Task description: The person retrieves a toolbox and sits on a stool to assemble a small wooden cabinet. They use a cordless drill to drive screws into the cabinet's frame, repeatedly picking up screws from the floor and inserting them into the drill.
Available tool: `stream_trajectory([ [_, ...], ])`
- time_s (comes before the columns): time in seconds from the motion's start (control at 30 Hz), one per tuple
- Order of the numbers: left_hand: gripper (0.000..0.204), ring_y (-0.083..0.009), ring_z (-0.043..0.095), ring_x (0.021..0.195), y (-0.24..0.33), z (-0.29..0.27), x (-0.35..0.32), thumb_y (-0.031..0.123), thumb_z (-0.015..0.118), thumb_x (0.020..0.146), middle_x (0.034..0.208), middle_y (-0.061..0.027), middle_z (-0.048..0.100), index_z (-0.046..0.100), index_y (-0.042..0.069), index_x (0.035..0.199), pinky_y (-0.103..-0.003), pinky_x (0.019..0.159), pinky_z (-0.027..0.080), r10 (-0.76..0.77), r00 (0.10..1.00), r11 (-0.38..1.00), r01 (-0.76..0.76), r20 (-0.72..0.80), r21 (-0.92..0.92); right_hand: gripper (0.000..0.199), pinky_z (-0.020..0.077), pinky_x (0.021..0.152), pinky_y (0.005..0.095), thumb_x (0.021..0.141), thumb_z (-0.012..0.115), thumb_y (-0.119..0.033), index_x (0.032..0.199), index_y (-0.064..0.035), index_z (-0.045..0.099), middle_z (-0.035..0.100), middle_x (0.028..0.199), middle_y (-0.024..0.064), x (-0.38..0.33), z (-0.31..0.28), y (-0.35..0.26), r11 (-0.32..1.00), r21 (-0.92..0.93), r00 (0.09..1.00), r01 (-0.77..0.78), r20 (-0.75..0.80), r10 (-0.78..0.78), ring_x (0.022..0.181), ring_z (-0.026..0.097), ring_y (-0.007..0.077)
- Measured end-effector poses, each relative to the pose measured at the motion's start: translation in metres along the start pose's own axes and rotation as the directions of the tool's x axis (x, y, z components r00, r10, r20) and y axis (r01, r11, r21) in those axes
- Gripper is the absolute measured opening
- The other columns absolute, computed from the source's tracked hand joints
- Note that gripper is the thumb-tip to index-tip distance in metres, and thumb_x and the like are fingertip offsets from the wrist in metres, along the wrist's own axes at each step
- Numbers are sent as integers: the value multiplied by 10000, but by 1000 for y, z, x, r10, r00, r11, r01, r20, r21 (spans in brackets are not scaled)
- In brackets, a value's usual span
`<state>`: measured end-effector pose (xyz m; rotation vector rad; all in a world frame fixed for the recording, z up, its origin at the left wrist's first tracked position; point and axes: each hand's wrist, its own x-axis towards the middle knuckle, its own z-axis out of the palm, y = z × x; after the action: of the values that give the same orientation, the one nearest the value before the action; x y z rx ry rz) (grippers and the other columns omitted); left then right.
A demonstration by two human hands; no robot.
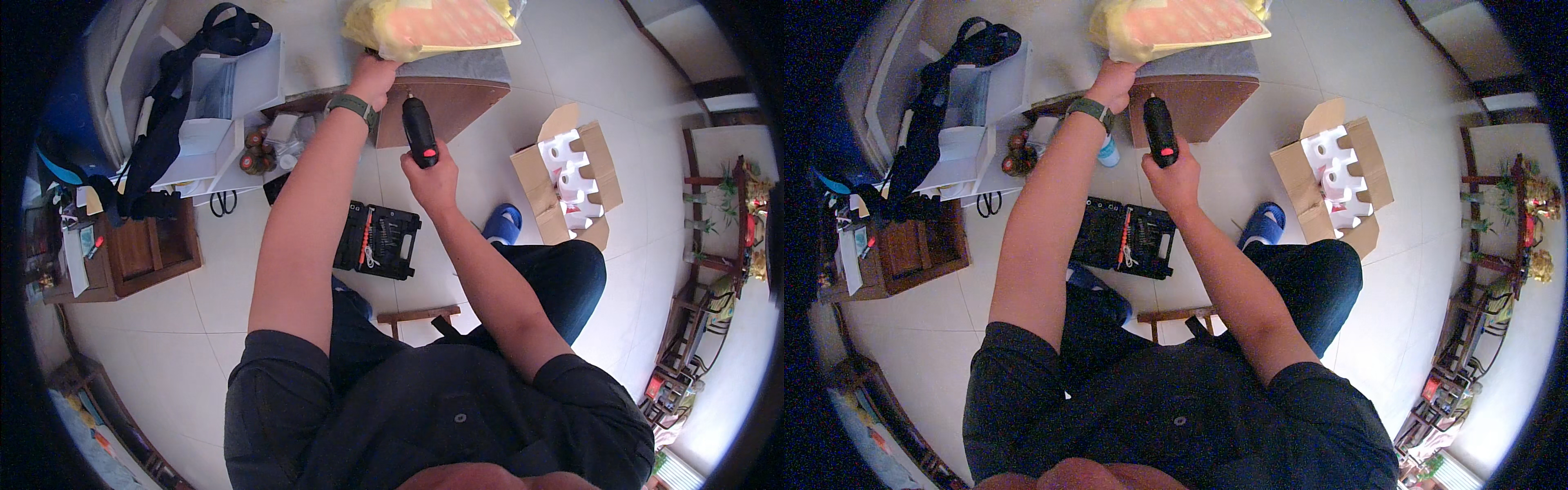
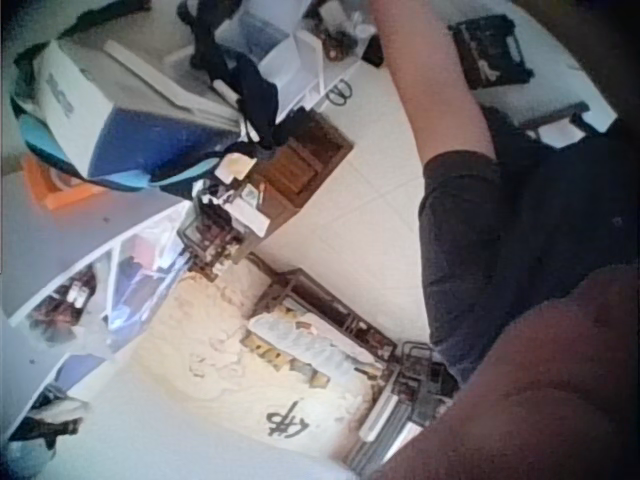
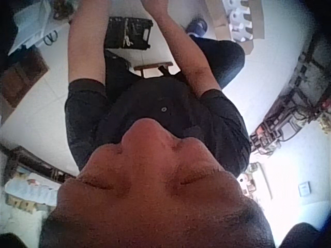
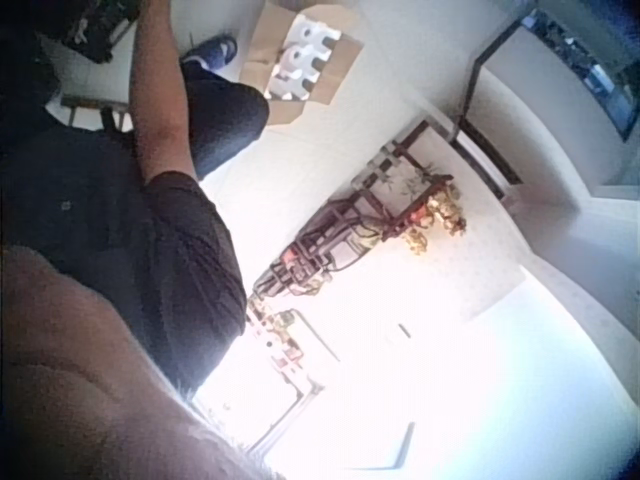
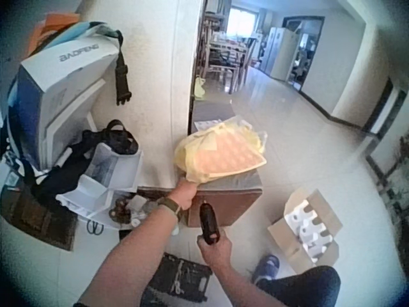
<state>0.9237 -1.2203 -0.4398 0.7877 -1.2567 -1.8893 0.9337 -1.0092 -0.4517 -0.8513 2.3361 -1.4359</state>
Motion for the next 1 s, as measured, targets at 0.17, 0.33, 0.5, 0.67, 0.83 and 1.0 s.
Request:
stream_trajectory([
  [0.17, 463, -197, 548, 1112, -11, -13, 12, 174, 724, 859, 1242, -94, 620, 575, -11, 1257, -362, 944, 413, -84, 996, 996, 84, 20, 4, 294, 496, 603, 321, 766, 733, -203, 949, -4, 619, 633, 704, 79, -2, 8, -3, 995, 72, 998, -63, 15, 62, 623, 607, 145],
  [0.33, 477, -199, 544, 1120, -16, -13, 14, 163, 728, 854, 1245, -103, 618, 563, -14, 1265, -372, 941, 421, -94, 995, 995, 95, -35, 36, 300, 490, 589, 312, 756, 754, -202, 939, -7, 619, 623, 698, 63, -1, 10, -3, 991, 111, 997, -69, 45, 64, 624, 594, 118],
  [0.5, 508, -176, 504, 1166, -1, -4, 2, 136, 708, 881, 1282, -42, 590, 515, 68, 1345, -363, 1003, 389, -107, 993, 992, 105, 39, 66, 324, 506, 617, 316, 738, 777, -198, 954, -10, 626, 651, 738, 86, -1, 7, -7, 981, 156, 992, -114, 71, 104, 641, 621, 146],
  [0.67, 479, -177, 502, 1167, -6, -13, 10, 133, 699, 887, 1278, -40, 591, 530, 65, 1331, -362, 1007, 384, -68, 996, 997, 67, 51, 27, 376, 528, 677, 339, 730, 806, -215, 1002, -17, 640, 691, 783, 115, -3, 12, -13, 994, -94, 997, -60, -49, 55, 692, 673, 207],
  [0.83, 487, -185, 493, 1181, 1, -6, 3, 146, 698, 889, 1288, -45, 585, 523, 64, 1337, -367, 1022, 363, -47, 998, 996, 44, 37, 71, 512, 538, 714, 375, 718, 826, -250, 1126, -16, 625, 699, 811, 143, -4, 8, -14, 995, -60, 997, -76, 28, 78, 747, 691, 267],
  [1.0, 507, -190, 484, 1192, 7, -6, -1, 162, 697, 891, 1310, -50, 571, 507, 64, 1351, -373, 1031, 353, -112, 993, 989, 108, 35, 100, 650, 546, 739, 423, 699, 845, -290, 1223, -8, 584, 699, 881, 216, -3, 6, -20, 994, -56, 995, -89, 50, 92, 818, 697, 375],
])
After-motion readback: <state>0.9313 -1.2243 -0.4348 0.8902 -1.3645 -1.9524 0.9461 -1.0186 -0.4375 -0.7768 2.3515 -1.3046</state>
